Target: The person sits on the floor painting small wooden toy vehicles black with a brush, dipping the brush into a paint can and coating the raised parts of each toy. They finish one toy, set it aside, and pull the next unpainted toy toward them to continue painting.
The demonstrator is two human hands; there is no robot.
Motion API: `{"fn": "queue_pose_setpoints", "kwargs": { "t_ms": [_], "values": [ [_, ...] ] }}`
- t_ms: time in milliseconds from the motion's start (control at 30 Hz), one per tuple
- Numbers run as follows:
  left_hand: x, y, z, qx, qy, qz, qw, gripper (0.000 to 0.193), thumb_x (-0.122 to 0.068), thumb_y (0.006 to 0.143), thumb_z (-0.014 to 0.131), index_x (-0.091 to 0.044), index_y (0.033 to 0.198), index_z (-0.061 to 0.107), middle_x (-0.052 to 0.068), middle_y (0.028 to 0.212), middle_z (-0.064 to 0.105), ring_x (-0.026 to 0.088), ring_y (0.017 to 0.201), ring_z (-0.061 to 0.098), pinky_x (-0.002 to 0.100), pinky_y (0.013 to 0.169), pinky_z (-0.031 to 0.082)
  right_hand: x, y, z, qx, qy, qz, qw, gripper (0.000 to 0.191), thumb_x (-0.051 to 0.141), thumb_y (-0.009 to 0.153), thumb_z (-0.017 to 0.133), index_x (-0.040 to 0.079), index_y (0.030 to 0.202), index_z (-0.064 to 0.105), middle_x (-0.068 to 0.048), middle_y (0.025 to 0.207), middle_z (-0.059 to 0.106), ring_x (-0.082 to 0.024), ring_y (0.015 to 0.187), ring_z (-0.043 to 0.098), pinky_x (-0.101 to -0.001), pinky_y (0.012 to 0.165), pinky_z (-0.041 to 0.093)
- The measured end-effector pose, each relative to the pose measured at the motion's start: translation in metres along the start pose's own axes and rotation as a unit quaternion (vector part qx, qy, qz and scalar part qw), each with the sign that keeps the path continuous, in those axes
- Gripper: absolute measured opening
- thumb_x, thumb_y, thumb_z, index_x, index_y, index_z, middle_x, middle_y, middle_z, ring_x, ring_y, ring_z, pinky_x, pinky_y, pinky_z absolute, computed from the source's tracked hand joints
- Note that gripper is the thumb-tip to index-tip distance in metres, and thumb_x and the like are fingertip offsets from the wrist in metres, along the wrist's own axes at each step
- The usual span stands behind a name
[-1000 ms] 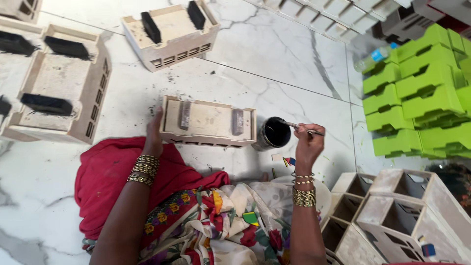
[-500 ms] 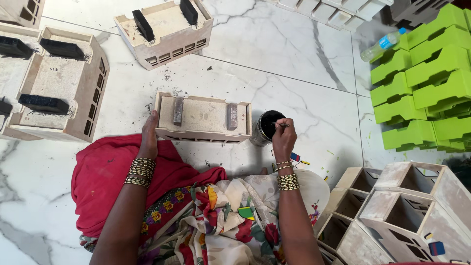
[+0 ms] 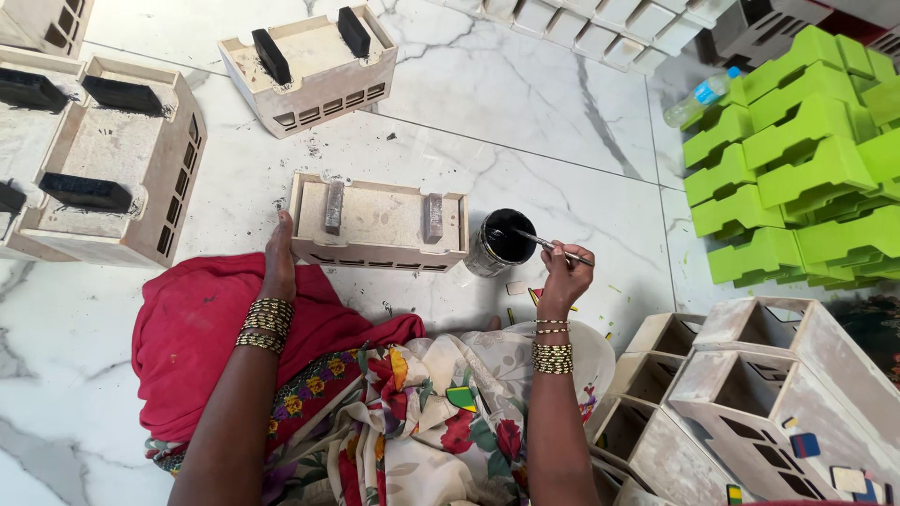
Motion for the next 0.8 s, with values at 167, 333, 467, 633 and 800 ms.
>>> {"fn": "queue_pose_setpoints", "kwargs": {
  "t_ms": [167,333,467,633,800],
  "values": [
    [-0.007,-0.009,0.004,-0.019,-0.008,-0.021,1.000,0.102,-0.075,0.093,0.040,0.003,0.157,0.027,0.021,0.158,0.039,0.030,0.145,0.042,0.041,0.119,0.034,0.009,-0.002,-0.007,-0.031,0.029,0.004,0.999,0.015,-0.005,0.097,0.061,0.001,0.106,0.051,-0.019,0.109,0.069,-0.022,0.096,0.073,-0.0348,0.084,0.068],
    [-0.007,-0.014,0.002,-0.020,-0.001,-0.017,1.000,0.102,-0.075,0.091,0.042,-0.001,0.160,0.024,0.019,0.161,0.034,0.030,0.146,0.036,0.044,0.117,0.031,0.012,-0.006,-0.004,-0.055,-0.004,0.015,0.998,0.016,-0.007,0.096,0.062,0.001,0.106,0.051,-0.019,0.108,0.068,-0.022,0.094,0.072,-0.0346,0.083,0.068],
    [-0.007,-0.012,0.004,-0.010,-0.020,-0.007,1.000,0.101,-0.075,0.094,0.043,0.001,0.159,0.027,0.022,0.159,0.039,0.032,0.147,0.040,0.044,0.120,0.031,0.016,-0.008,0.000,-0.036,0.009,0.001,0.999,0.015,-0.006,0.097,0.060,0.002,0.105,0.051,-0.019,0.111,0.068,-0.021,0.095,0.072,-0.0336,0.084,0.068],
    [-0.008,-0.014,0.005,-0.012,-0.042,-0.010,0.999,0.096,-0.067,0.093,0.051,0.000,0.158,0.029,0.018,0.157,0.041,0.028,0.141,0.044,0.041,0.116,0.035,0.019,-0.011,0.001,-0.034,-0.011,-0.019,0.999,0.014,-0.006,0.098,0.061,0.001,0.106,0.051,-0.019,0.112,0.068,-0.021,0.096,0.071,-0.0338,0.084,0.067],
    [-0.006,-0.012,0.005,-0.016,-0.039,0.012,0.999,0.084,-0.052,0.095,0.064,0.004,0.153,0.042,0.016,0.148,0.055,0.022,0.136,0.051,0.032,0.113,0.039,0.014,-0.013,0.000,-0.021,-0.020,-0.030,0.999,0.015,-0.005,0.096,0.061,0.001,0.107,0.052,-0.019,0.111,0.068,-0.021,0.095,0.072,-0.0341,0.082,0.067]
  ]
}}
Point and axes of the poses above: each hand's wrist, its own y-axis towards the middle knuckle, its own z-axis out of the palm, x = y × z, the point moved 2 cm from there along y, towards the middle knuckle
